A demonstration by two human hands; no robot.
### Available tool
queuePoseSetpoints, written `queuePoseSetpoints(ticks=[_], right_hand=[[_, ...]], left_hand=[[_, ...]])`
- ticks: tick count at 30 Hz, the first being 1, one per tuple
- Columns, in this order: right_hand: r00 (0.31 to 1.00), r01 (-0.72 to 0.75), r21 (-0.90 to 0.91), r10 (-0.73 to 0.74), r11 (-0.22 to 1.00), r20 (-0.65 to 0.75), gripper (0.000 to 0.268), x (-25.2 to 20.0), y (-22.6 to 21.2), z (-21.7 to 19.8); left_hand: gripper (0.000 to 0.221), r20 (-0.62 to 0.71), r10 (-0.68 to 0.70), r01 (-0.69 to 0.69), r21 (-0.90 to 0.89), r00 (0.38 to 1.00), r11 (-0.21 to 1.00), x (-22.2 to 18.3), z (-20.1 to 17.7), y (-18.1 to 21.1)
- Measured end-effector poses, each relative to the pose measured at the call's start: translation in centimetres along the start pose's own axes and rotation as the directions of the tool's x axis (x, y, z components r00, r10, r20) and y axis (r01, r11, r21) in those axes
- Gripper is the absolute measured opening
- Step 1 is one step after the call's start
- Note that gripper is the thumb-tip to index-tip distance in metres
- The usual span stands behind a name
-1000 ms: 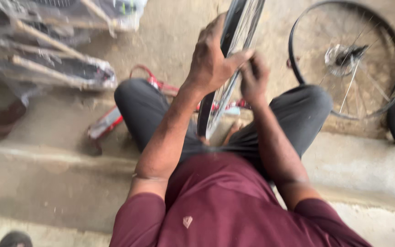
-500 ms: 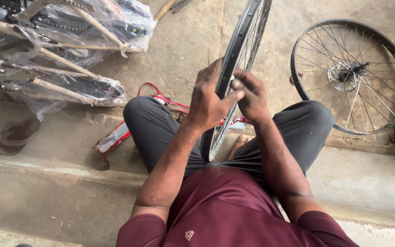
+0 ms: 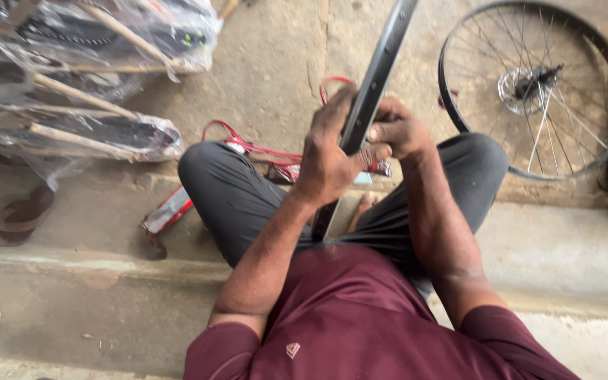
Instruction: The person sits on the floor and uses their hands to adjust a bicycle wheel rim, then stands up and handles the wheel while standing near other people.
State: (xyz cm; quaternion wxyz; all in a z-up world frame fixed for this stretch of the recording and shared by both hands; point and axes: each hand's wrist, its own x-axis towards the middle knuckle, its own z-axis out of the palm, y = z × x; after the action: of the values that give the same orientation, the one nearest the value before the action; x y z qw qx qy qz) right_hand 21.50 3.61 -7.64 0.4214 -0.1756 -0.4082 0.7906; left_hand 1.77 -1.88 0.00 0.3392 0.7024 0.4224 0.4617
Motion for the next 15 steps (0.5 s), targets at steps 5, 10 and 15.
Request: queuePoseSetpoints(ticks=[5,10,15], right_hand=[[0.811,0.180,-0.886,-0.574,0.428,-0.113,0.022,1.2,1.0,3.7],[0.581,0.175,-0.976,-0.814,0.129,-0.004,0.022,1.7,3.0,6.3],[0.964,0.152,-0.437,-0.231,0.886,-0.131,0.020,-0.7,-0.1,4.1]], left_hand=[[0.092,-0.027,0.014,-0.013,0.037,1.000,0.999,0.6,-0.1,-0.7],[0.088,-0.049,0.055,-0.049,0.130,0.997,0.990,0.2,0.2,-1.0],[0.096,-0.026,0.101,-0.095,0.166,0.995,0.981,0.3,-0.3,-1.6]])
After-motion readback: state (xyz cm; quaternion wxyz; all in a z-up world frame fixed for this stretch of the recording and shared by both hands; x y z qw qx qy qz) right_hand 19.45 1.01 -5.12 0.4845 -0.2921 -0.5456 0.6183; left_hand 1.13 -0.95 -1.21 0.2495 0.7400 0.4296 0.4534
